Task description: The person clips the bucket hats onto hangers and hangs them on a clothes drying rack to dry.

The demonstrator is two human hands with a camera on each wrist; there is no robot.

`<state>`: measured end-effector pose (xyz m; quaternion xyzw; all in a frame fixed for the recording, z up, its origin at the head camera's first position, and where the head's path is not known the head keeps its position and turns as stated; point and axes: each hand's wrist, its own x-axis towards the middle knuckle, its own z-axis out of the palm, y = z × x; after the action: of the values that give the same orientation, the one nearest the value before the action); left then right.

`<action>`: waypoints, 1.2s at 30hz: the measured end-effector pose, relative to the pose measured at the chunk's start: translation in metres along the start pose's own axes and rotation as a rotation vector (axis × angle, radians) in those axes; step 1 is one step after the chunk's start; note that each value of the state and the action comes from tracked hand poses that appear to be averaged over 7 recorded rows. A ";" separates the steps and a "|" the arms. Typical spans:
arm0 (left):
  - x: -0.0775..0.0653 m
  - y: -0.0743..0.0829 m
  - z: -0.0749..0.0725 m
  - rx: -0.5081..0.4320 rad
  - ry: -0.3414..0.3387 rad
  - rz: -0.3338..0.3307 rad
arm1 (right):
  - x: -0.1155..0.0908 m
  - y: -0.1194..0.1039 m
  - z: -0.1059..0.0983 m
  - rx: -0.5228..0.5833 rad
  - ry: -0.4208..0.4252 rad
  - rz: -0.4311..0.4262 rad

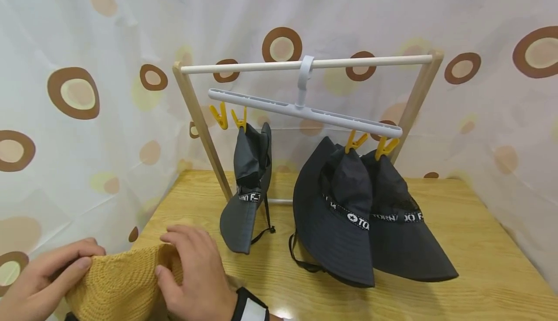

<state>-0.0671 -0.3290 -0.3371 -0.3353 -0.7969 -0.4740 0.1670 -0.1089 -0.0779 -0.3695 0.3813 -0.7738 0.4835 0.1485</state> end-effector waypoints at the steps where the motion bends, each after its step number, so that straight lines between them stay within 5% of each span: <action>1: 0.000 0.001 0.001 -0.054 -0.005 0.018 | 0.000 -0.001 -0.002 0.038 -0.053 0.018; 4: -0.001 0.004 0.005 -0.154 -0.002 0.047 | -0.002 -0.003 -0.009 0.215 -0.202 0.117; 7: -0.001 0.005 0.008 -0.211 0.018 0.078 | -0.003 -0.002 -0.012 0.312 -0.262 0.207; 12: 0.000 -0.001 0.012 -0.253 0.053 0.068 | -0.004 0.001 -0.011 0.456 -0.181 0.203; 18: 0.003 -0.010 0.012 -0.239 0.113 -0.057 | -0.007 0.005 -0.013 0.601 -0.047 0.026; 24: 0.008 -0.020 0.015 -0.329 0.078 0.051 | -0.005 0.005 -0.019 0.522 0.017 -0.052; 27: 0.012 -0.019 0.013 -0.186 0.115 0.105 | -0.003 0.003 -0.023 0.445 0.025 -0.059; 31: 0.014 -0.011 0.010 0.018 0.127 0.098 | 0.000 0.000 -0.033 0.362 -0.009 -0.060; 36: 0.007 -0.008 0.010 -0.141 -0.034 0.083 | 0.004 -0.006 -0.046 0.336 -0.093 0.015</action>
<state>-0.0773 -0.3203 -0.3426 -0.3870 -0.7497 -0.5157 0.1487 -0.1139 -0.0418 -0.3407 0.4168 -0.6912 0.5888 0.0429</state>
